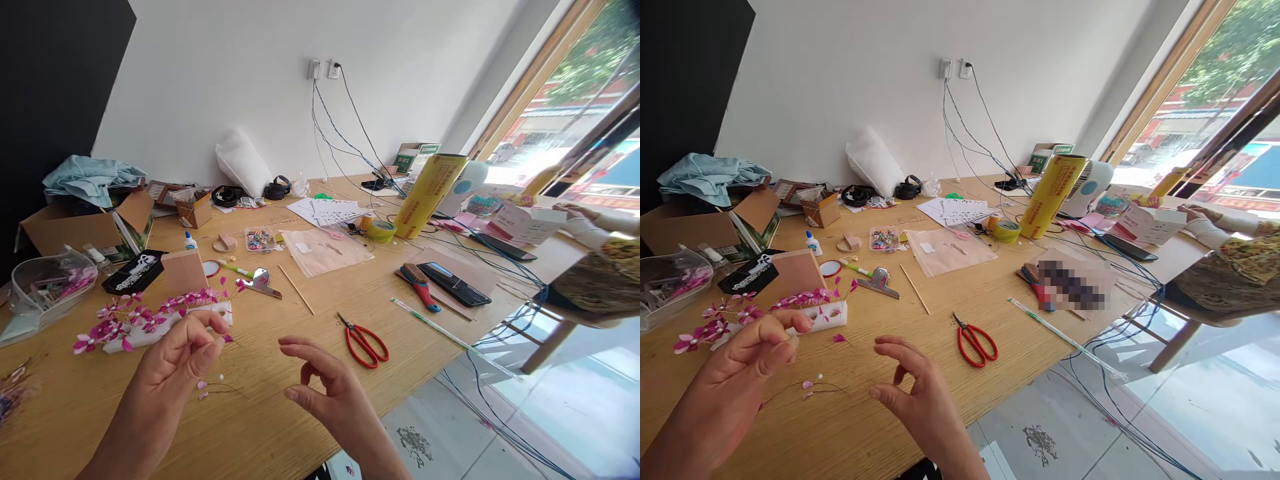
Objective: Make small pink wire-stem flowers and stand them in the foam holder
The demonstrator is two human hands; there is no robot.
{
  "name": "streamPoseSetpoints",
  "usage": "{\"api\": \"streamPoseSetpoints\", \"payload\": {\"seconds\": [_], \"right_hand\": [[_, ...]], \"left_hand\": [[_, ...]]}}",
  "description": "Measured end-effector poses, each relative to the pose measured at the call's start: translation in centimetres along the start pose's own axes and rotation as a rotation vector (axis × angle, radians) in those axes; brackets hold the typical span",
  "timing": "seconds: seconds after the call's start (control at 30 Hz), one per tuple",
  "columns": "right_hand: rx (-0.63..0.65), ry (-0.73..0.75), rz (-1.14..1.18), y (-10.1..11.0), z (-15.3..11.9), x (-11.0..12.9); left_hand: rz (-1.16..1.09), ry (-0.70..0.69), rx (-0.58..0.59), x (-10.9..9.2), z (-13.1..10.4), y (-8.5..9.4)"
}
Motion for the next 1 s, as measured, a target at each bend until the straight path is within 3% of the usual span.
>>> {"api": "streamPoseSetpoints", "payload": {"seconds": [0.13,0.27,0.5,0.67,0.73,0.9,1.0], "right_hand": [[-0.022,0.023,0.234,-3.3,1.5,3.6],[0.011,-0.187,0.457,-6.6,2.3,2.9],[-0.021,-0.227,0.386,-6.4,2.4,2.2],[-0.033,-0.281,0.343,-6.1,2.3,1.6],[-0.031,-0.306,0.347,-6.1,2.3,1.4],[-0.027,-0.329,0.360,-6.4,2.5,1.6],[0.009,-0.322,0.342,-6.8,2.3,1.4]], "left_hand": [[-0.033,-0.038,0.045,-0.4,-0.4,-1.2],[-0.074,-0.045,0.087,-0.1,-0.5,-1.6],[-0.084,-0.060,0.049,0.2,-0.7,-1.1],[-0.198,-0.095,-0.136,0.3,-0.1,1.7],[-0.240,-0.065,-0.153,0.8,0.0,2.4],[-0.178,0.024,0.101,1.8,-0.1,0.1],[-0.116,0.002,0.158,1.6,-0.3,-0.9]]}}
Point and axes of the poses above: each hand's wrist, its own z-axis towards the middle knuckle, its own y-axis out of the back of the hand, x = y × z, the point moved 7 cm from there along z, towards the middle knuckle, and after that the axes turned 10 degrees about y, right-handed, at the moved point
